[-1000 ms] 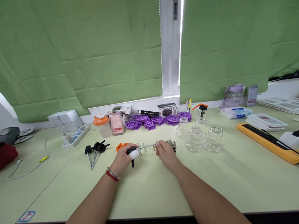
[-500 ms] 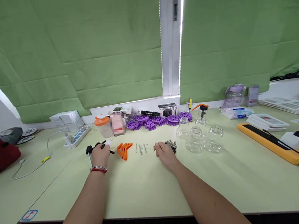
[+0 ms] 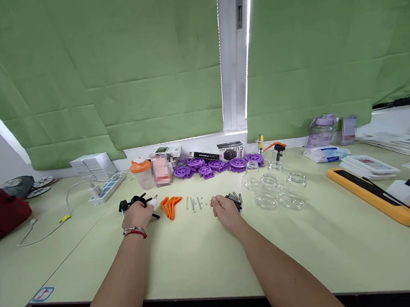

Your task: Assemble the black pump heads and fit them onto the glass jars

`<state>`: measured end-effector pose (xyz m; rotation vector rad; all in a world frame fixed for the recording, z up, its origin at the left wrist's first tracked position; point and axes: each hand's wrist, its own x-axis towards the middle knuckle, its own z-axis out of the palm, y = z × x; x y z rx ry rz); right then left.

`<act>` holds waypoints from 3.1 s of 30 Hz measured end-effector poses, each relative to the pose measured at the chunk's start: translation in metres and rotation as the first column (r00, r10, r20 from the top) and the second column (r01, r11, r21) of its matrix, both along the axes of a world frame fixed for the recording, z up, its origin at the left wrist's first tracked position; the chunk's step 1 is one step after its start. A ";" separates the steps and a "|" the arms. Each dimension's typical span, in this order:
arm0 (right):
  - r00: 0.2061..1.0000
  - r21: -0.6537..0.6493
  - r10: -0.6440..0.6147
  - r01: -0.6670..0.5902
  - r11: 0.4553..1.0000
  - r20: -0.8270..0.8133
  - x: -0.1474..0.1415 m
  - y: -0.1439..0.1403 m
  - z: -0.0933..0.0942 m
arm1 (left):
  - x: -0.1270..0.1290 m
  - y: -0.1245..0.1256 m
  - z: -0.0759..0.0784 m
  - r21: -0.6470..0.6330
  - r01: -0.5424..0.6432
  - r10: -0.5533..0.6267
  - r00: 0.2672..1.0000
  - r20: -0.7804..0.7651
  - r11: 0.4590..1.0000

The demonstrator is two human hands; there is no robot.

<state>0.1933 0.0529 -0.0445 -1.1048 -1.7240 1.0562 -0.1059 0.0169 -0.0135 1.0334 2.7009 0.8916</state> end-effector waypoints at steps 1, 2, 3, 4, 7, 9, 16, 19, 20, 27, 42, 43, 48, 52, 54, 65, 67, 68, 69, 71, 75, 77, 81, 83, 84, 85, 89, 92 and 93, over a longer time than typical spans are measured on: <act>1.000 0.005 0.000 0.000 1.000 0.008 0.000 0.000 0.001 | -0.001 -0.001 0.002 -0.010 -0.013 0.013 1.000 -0.012 1.000; 1.000 0.011 -0.003 0.003 1.000 0.017 0.000 0.000 0.002 | -0.002 -0.001 0.003 -0.012 -0.024 0.024 0.999 -0.030 1.000; 1.000 0.017 -0.013 0.013 1.000 0.024 0.001 0.000 0.003 | -0.004 -0.002 0.004 -0.005 -0.037 0.037 0.998 -0.053 0.999; 0.999 0.020 -0.031 0.030 0.999 0.029 0.002 0.002 0.004 | -0.007 -0.003 0.004 0.004 -0.055 0.056 0.996 -0.076 0.998; 0.991 0.018 -0.130 0.130 0.991 0.014 0.007 0.008 0.004 | -0.019 -0.005 0.004 -0.030 -0.122 0.119 0.987 -0.104 0.992; 0.977 0.021 -0.215 0.215 0.976 -0.011 0.011 0.015 0.002 | -0.026 -0.006 0.003 -0.087 -0.130 0.123 0.989 -0.082 0.988; 0.943 0.199 -0.289 0.255 0.946 0.165 0.016 0.022 -0.002 | -0.033 -0.003 -0.001 -0.152 -0.107 0.096 0.992 -0.078 0.983; 0.891 0.394 -0.276 0.123 0.911 0.361 0.010 0.019 0.000 | -0.033 -0.002 -0.002 -0.155 -0.103 0.089 0.991 -0.096 0.982; 0.864 0.438 -0.280 0.078 0.896 0.418 0.008 0.018 0.000 | -0.033 -0.002 -0.002 -0.143 -0.103 0.091 0.992 -0.086 0.984; 0.674 0.502 -0.302 -0.119 0.857 0.674 -0.006 0.017 -0.006 | -0.030 -0.005 0.001 -0.027 -0.085 0.085 0.996 -0.002 0.996; 0.623 0.509 -0.305 -0.178 0.842 0.721 -0.010 0.018 -0.008 | 0.021 -0.002 0.015 0.868 -0.033 -0.731 0.524 0.437 0.496; 0.627 0.509 -0.297 -0.186 0.840 0.720 -0.011 0.017 -0.008 | 0.027 -0.002 0.015 0.864 -0.010 -0.755 0.481 0.445 0.503; 0.690 0.512 -0.256 -0.190 0.838 0.677 -0.011 0.012 -0.003 | 0.054 -0.003 0.008 0.836 0.068 -0.811 0.294 0.506 0.545; 0.800 0.592 -0.257 -0.146 0.793 0.542 -0.014 0.004 0.001 | 0.076 -0.006 0.005 0.820 0.172 -0.837 0.150 0.526 0.546; 0.870 0.653 -0.265 -0.083 0.753 0.416 -0.015 0.001 0.001 | 0.087 -0.008 0.003 0.799 0.240 -0.833 0.093 0.546 0.551; 0.950 0.664 -0.209 0.001 0.747 0.233 -0.014 -0.008 0.008 | 0.101 -0.009 0.000 0.740 0.232 -0.769 0.057 0.637 0.631; 0.964 0.680 -0.147 -0.046 0.732 0.224 -0.016 -0.015 0.011 | 0.100 -0.008 0.000 0.754 0.169 -0.770 0.060 0.635 0.635; 0.972 0.694 -0.092 -0.088 0.715 0.218 -0.017 -0.018 0.013 | 0.099 -0.008 0.000 0.758 0.146 -0.771 0.059 0.634 0.635; 0.975 0.706 -0.024 -0.144 0.694 0.222 -0.018 -0.022 0.014 | 0.099 -0.007 0.000 0.761 0.128 -0.771 0.060 0.634 0.636; 0.957 0.700 0.111 -0.273 0.660 0.269 -0.021 -0.029 0.016 | 0.100 -0.006 0.000 0.763 0.108 -0.771 0.063 0.634 0.637; 0.907 0.624 0.231 -0.411 0.665 0.351 -0.025 -0.035 0.018 | 0.100 -0.006 0.000 0.763 0.086 -0.768 0.068 0.637 0.640; 0.924 0.638 0.211 -0.375 0.673 0.320 -0.024 -0.034 0.018 | 0.101 -0.007 0.000 0.760 0.097 -0.766 0.065 0.639 0.643; 0.979 0.631 0.147 -0.205 0.748 0.145 -0.020 -0.032 0.018 | 0.103 -0.009 0.000 0.755 0.180 -0.775 0.090 0.626 0.631; 0.984 0.517 0.177 -0.146 0.843 -0.010 -0.018 -0.030 0.017 | 0.103 -0.010 0.000 0.745 0.268 -0.792 0.197 0.578 0.611; 0.975 0.423 0.196 -0.135 0.896 -0.104 -0.016 -0.028 0.017 | 0.103 -0.010 -0.001 0.738 0.322 -0.804 0.267 0.531 0.594; 0.958 0.315 0.205 -0.135 0.940 -0.201 -0.015 -0.026 0.016 | 0.102 -0.010 -0.001 0.729 0.377 -0.818 0.333 0.469 0.572; 0.870 -0.011 0.130 -0.153 0.988 -0.476 -0.008 -0.015 0.015 | 0.099 -0.010 -0.001 0.689 0.543 -0.826 0.545 0.145 0.479; 0.836 -0.101 0.088 -0.169 0.980 -0.542 -0.005 -0.011 0.016 | 0.099 -0.010 0.001 0.660 0.619 -0.785 0.615 -0.070 0.426; 0.831 -0.116 0.085 -0.177 0.977 -0.550 -0.004 -0.011 0.017 | 0.100 -0.011 0.002 0.653 0.640 -0.795 0.599 -0.094 0.405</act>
